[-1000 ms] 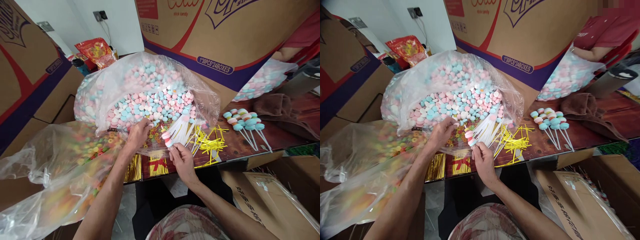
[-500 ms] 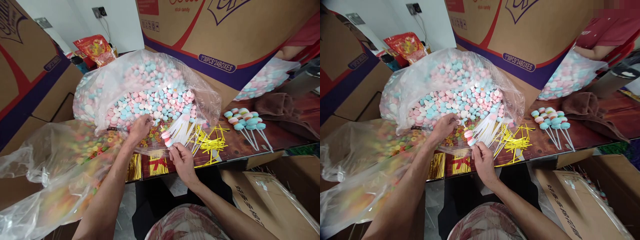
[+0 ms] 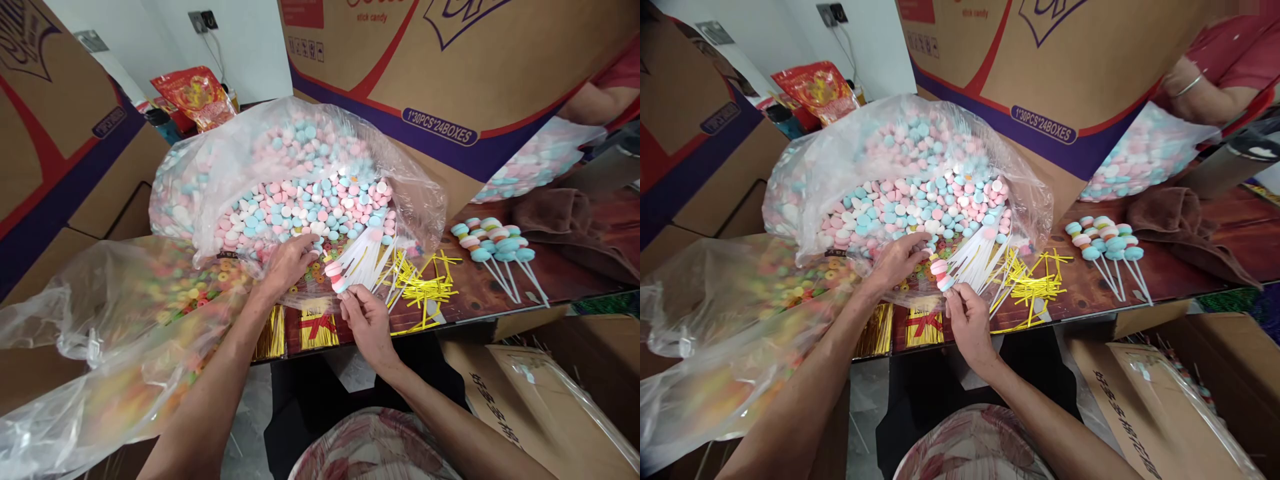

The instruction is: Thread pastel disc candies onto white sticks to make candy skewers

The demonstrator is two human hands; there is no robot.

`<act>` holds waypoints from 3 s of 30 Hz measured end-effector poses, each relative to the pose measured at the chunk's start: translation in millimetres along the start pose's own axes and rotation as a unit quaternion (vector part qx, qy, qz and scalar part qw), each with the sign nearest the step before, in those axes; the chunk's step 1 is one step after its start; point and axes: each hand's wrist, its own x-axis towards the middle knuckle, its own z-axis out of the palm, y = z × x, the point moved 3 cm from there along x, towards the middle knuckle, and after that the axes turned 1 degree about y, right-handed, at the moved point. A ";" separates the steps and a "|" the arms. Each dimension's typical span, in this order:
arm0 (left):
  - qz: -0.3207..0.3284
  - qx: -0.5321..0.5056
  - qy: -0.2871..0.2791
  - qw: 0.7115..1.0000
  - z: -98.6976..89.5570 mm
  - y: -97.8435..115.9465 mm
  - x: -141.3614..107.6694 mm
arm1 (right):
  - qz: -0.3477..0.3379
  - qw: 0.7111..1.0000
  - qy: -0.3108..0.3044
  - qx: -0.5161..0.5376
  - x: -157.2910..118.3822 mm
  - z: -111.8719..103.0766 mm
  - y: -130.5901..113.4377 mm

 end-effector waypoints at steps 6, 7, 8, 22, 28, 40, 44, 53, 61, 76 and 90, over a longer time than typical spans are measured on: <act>0.029 0.144 0.000 0.989 4.9 17.8 -1.5 | 0.003 1.000 0.003 0.002 -0.9 0.0 -1.2; 0.038 0.167 0.001 0.985 6.4 20.3 -2.7 | 0.004 1.000 0.003 0.002 -1.1 -0.1 -0.9; 0.049 0.185 0.003 0.982 7.8 22.1 -4.1 | 0.004 1.000 0.003 0.001 -1.3 -0.3 -0.6; -0.052 -0.223 0.162 0.960 9.8 5.5 -28.1 | -0.014 0.999 -0.032 -0.032 -0.3 0.0 -5.7; -0.130 -0.512 0.190 0.828 22.1 -0.4 -43.0 | -0.016 0.997 -0.068 -0.038 -1.3 2.6 -5.3; -0.133 -0.466 0.245 0.840 22.9 11.1 -52.5 | 0.001 0.995 -0.078 -0.056 0.9 4.8 -2.2; -0.115 -0.395 0.255 0.875 18.0 11.2 -54.8 | 0.030 0.995 -0.084 -0.033 3.4 4.6 -5.0; -0.069 -0.269 0.256 0.926 18.3 22.6 -58.1 | 0.015 0.998 -0.046 -0.030 1.5 3.6 -6.2; 0.012 -0.138 0.244 0.960 13.3 33.5 -61.1 | 0.017 0.998 -0.050 -0.023 3.1 3.2 -4.3; -0.018 -0.247 0.182 0.952 35.8 27.6 -64.6 | 0.019 0.997 -0.026 -0.064 2.4 3.0 0.4; -0.066 -0.322 0.219 0.919 17.4 31.3 -60.3 | -0.001 0.997 -0.060 -0.046 -2.2 -8.4 -19.7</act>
